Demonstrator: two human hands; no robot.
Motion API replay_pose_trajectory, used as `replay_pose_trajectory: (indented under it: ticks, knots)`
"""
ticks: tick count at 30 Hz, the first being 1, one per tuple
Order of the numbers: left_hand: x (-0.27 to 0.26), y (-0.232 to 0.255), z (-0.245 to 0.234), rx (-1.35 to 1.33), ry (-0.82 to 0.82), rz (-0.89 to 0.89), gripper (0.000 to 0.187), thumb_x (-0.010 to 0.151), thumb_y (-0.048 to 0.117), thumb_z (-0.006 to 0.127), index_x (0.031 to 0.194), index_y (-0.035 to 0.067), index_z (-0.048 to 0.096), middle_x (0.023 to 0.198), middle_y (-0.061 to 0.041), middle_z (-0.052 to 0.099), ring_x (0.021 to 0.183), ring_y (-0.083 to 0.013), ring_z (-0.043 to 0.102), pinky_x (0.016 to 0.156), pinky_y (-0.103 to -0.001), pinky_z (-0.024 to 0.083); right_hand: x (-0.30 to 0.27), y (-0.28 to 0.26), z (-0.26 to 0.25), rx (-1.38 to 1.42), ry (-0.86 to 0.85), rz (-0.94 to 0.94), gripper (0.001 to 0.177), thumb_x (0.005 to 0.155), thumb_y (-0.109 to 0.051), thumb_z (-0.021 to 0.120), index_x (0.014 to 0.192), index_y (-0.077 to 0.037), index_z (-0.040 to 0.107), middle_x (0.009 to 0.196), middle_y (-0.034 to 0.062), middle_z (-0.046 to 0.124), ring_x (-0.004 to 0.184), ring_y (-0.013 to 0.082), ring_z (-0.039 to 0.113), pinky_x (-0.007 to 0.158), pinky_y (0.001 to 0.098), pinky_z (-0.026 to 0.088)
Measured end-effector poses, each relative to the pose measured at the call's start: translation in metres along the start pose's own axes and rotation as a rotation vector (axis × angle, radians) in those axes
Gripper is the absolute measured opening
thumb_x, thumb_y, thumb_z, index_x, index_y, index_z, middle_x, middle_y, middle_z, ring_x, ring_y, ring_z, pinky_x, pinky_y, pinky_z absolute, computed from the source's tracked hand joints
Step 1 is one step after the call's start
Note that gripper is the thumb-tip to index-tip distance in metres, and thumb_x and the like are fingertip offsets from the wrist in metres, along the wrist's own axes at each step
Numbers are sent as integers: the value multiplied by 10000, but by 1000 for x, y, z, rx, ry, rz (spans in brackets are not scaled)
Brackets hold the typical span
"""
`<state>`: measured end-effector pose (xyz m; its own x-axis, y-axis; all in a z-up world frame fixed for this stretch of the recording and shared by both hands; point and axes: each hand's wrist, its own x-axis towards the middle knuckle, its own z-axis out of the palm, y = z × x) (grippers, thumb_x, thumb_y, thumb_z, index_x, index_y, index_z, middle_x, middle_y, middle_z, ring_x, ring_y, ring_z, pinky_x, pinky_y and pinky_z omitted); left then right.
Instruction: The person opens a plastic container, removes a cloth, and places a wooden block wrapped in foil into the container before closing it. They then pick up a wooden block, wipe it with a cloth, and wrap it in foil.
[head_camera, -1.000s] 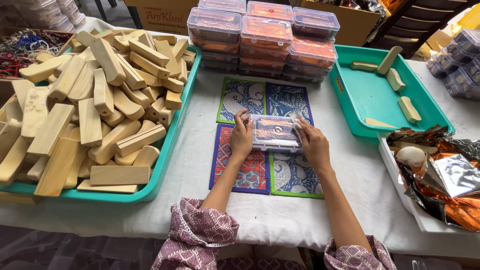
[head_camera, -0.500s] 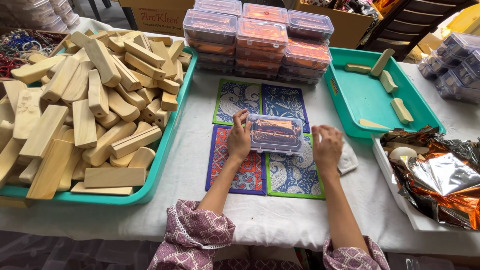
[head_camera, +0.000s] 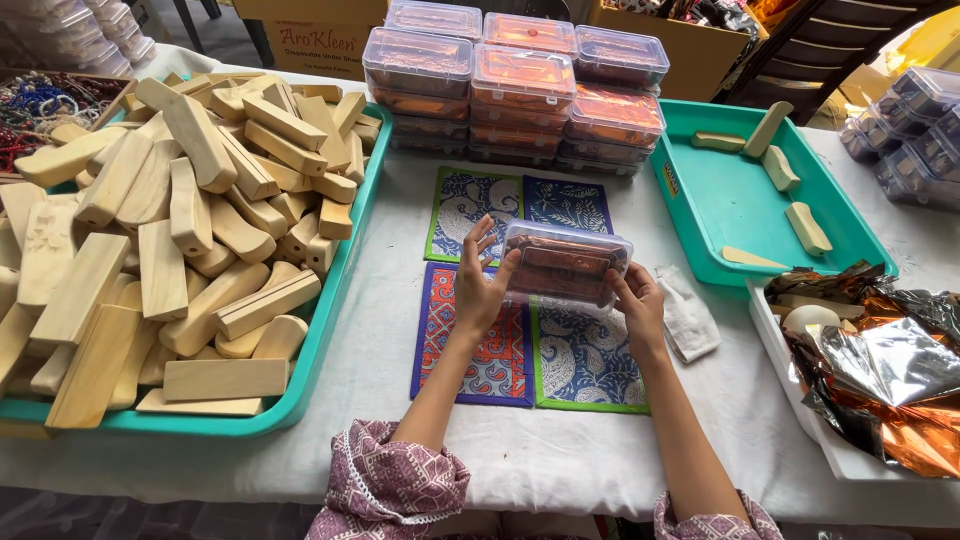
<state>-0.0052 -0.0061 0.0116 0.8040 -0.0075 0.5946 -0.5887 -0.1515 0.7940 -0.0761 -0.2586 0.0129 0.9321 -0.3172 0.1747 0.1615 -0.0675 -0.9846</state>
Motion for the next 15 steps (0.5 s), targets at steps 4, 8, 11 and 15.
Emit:
replay_pose_trajectory:
  ticks: [4, 8, 11, 15]
  knots:
    - [-1, -8, 0, -116, -149, -318, 774, 887, 578, 672, 1447, 66, 519, 1245, -170, 704, 1074, -275, 731, 890, -409, 629, 1, 4, -5, 19, 107, 2, 522, 925, -394, 739, 1282, -18, 681, 1122, 93, 742, 997, 161, 710, 806, 346, 637]
    - [1, 1, -4, -226, -155, -478, 746, 856, 612, 679, 1343, 49, 637, 1068, -130, 779, 934, -201, 783, 810, -357, 665, 1, 4, -6, 104, 120, 16, 591, 907, -423, 750, 1319, -10, 659, 1130, 101, 738, 1006, 184, 708, 800, 364, 637]
    - [2, -1, -2, -262, -49, -603, 730, 838, 604, 681, 1280, 23, 672, 983, -115, 787, 825, -172, 786, 697, -334, 675, -3, 0, 3, 263, 54, 53, 721, 885, -505, 718, 1397, -19, 572, 1182, 115, 731, 1061, 191, 722, 837, 361, 658]
    - [0, -5, -3, -225, 13, -700, 721, 875, 592, 695, 1278, -5, 706, 907, -167, 771, 698, -198, 720, 631, -435, 615, -11, 12, 31, 312, -59, 150, 800, 847, -554, 708, 1383, -17, 455, 1194, 139, 672, 1088, 256, 739, 862, 376, 668]
